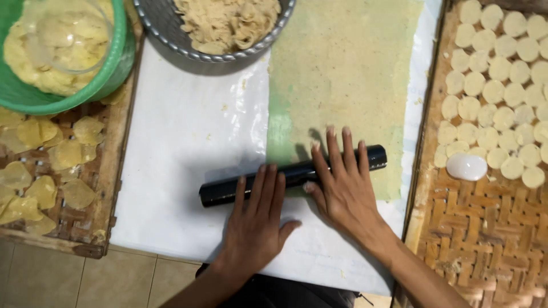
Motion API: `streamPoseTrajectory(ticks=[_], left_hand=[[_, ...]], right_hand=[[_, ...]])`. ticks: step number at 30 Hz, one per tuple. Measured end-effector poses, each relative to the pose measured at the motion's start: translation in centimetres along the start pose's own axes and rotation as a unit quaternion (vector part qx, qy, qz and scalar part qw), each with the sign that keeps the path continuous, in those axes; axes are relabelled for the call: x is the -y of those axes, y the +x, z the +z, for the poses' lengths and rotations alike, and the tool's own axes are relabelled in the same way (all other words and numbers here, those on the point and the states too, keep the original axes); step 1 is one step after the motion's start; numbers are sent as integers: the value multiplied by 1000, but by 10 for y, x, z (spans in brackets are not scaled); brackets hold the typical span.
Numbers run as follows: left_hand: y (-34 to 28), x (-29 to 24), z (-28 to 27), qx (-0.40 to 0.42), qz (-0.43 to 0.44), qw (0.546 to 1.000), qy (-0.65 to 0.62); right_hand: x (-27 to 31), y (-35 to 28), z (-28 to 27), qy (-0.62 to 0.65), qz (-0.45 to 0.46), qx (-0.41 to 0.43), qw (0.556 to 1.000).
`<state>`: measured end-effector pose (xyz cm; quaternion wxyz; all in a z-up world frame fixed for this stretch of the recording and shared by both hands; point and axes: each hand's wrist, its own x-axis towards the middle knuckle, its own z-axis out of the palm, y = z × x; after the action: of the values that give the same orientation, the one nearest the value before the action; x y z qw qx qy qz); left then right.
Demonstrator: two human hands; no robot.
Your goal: Rolling out dough flat and cutting it into small circular snack shapes.
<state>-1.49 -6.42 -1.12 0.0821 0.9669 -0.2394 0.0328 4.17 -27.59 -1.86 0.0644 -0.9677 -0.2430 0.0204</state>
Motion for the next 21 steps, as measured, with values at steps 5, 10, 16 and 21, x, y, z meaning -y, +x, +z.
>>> streamPoseTrajectory(ticks=[5,10,16,21], left_hand=[[-10,-5,-11,-77,0,993,-85],[10,19,-15,-102,-32,989,-100],[13,29,-26,-75,-82,968,-224],[9,36,-35,-96,-222,926,-290]], right_hand=[[17,-38,-25,211,30,-57,975],[13,-74,-15,280,96,-270,916],[-11,-90,-20,265,203,-288,898],[-1,-59,-12,279,161,-240,916]])
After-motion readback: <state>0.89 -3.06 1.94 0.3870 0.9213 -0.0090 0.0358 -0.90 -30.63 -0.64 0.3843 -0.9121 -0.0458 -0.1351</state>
